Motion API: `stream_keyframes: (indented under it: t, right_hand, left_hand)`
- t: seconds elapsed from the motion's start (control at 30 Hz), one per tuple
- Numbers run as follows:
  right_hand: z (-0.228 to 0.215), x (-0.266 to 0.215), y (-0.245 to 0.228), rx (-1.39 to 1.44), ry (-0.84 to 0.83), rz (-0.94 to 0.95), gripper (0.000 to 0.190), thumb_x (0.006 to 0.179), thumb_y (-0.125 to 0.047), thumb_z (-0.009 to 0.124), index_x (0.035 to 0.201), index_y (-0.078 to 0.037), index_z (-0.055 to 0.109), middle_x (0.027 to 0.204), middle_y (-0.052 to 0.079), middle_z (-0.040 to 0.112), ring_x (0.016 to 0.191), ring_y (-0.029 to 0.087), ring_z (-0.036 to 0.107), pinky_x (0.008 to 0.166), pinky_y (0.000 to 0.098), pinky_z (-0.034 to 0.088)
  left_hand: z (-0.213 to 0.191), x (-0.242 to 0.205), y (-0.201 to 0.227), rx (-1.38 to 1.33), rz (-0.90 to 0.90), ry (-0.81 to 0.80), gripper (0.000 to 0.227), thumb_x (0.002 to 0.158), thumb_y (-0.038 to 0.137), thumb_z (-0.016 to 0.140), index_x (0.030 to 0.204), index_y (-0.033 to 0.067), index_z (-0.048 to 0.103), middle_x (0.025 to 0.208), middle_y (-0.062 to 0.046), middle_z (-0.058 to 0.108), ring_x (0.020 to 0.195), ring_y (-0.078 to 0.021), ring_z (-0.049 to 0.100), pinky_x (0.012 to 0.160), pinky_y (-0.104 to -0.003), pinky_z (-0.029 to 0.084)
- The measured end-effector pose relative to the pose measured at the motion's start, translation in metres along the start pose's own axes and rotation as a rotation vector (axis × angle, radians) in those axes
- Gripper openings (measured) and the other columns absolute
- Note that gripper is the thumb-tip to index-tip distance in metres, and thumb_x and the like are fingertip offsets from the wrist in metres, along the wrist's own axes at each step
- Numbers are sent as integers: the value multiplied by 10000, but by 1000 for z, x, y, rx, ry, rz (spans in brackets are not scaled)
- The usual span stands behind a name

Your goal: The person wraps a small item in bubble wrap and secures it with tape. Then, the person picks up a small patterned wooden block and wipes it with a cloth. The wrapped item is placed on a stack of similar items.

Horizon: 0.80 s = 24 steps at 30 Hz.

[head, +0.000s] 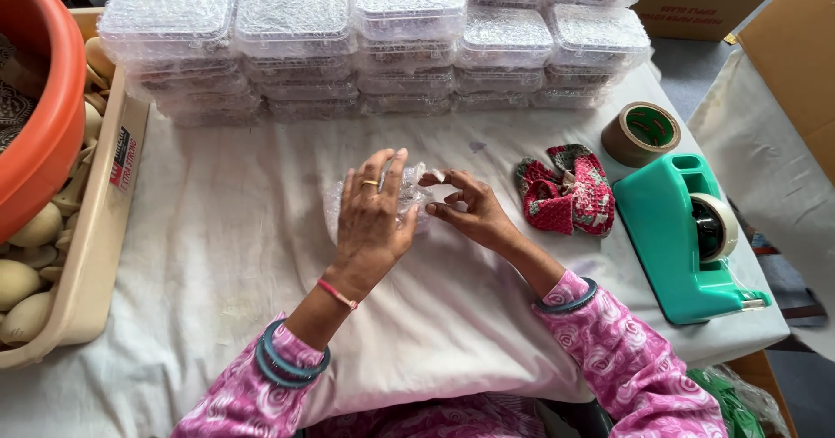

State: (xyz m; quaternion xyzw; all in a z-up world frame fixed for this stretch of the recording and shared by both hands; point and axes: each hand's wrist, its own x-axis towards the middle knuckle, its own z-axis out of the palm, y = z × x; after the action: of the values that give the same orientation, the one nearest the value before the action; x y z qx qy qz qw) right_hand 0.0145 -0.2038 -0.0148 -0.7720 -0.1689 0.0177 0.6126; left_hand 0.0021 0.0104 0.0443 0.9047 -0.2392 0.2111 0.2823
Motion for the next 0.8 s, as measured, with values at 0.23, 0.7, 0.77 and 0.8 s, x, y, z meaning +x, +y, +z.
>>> stream_keyframes:
  t: [0.23, 0.7, 0.77, 0.8]
  right_hand:
    - [2, 7, -14, -213, -31, -58, 490, 910, -248, 794, 1369, -162, 645, 1543, 86, 468, 1412, 223, 477, 1042, 389, 516]
    - [5, 21, -17, -348, -205, -180, 406, 990, -141, 707, 1391, -169, 655, 1583, 61, 531, 1553, 319, 372, 1236, 474, 362]
    - [6, 24, -14, -412, -204, -193, 430, 954, -122, 707, 1380, -167, 661, 1560, 51, 546, 1529, 321, 393, 1218, 465, 383]
    - [6, 26, -12, -476, -198, -206, 456, 918, -103, 706, 1368, -164, 666, 1537, 41, 561, 1505, 323, 413, 1200, 455, 403]
  left_hand:
    - [-1, -44, -13, 76, -1, -35, 721, 857, 234, 773, 1510, 176, 473, 1470, -105, 434, 1411, -284, 437, 1204, -591, 307]
    - [-2, -57, -7, 57, 42, -75, 817, 838, 417, 795, 1547, 326, 400, 1621, -172, 264, 1500, -405, 259, 1164, -677, 246]
    - [-1, -56, -5, 92, 47, -122, 832, 823, 458, 787, 1545, 314, 400, 1645, -129, 233, 1514, -396, 227, 1163, -693, 220]
    - [0, -56, -5, 126, 54, -172, 850, 807, 500, 779, 1542, 301, 400, 1669, -87, 203, 1528, -386, 196, 1162, -708, 193]
